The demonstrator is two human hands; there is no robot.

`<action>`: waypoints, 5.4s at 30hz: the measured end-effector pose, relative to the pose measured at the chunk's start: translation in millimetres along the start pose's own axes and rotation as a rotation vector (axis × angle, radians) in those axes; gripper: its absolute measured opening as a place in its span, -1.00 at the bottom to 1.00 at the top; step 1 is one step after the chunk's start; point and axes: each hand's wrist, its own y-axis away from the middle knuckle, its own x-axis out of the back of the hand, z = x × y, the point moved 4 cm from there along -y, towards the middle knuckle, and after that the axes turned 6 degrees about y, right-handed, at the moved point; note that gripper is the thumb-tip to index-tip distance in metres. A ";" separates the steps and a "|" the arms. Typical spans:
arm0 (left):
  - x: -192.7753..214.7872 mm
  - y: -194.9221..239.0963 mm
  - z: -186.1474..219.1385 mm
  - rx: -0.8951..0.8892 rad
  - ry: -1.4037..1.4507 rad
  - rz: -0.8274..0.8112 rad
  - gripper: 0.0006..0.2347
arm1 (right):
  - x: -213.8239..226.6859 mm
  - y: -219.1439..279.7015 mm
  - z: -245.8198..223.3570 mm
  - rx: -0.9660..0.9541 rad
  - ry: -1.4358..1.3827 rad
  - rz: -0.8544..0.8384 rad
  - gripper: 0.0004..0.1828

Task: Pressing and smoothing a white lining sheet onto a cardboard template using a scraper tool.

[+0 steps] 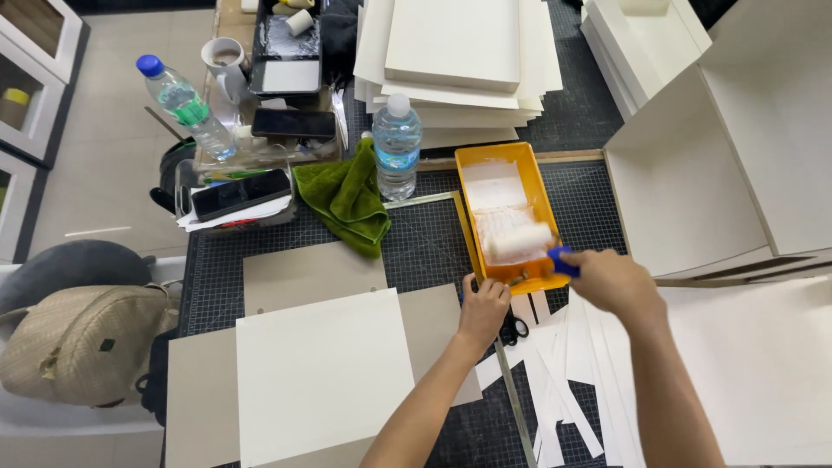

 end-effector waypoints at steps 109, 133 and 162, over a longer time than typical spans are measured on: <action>171.0 341.3 -153.3 0.459 -0.045 -0.248 -0.45 | -196.1 198.2 -241.1 0.024 -0.230 0.031 -0.45; 170.2 342.3 -153.2 0.436 -0.102 -0.229 -0.44 | -143.8 163.5 -245.7 0.028 -0.320 -0.076 -0.44; 172.4 339.1 -153.9 0.447 -0.084 -0.257 -0.46 | -143.9 140.8 -248.6 0.014 -0.343 -0.030 -0.38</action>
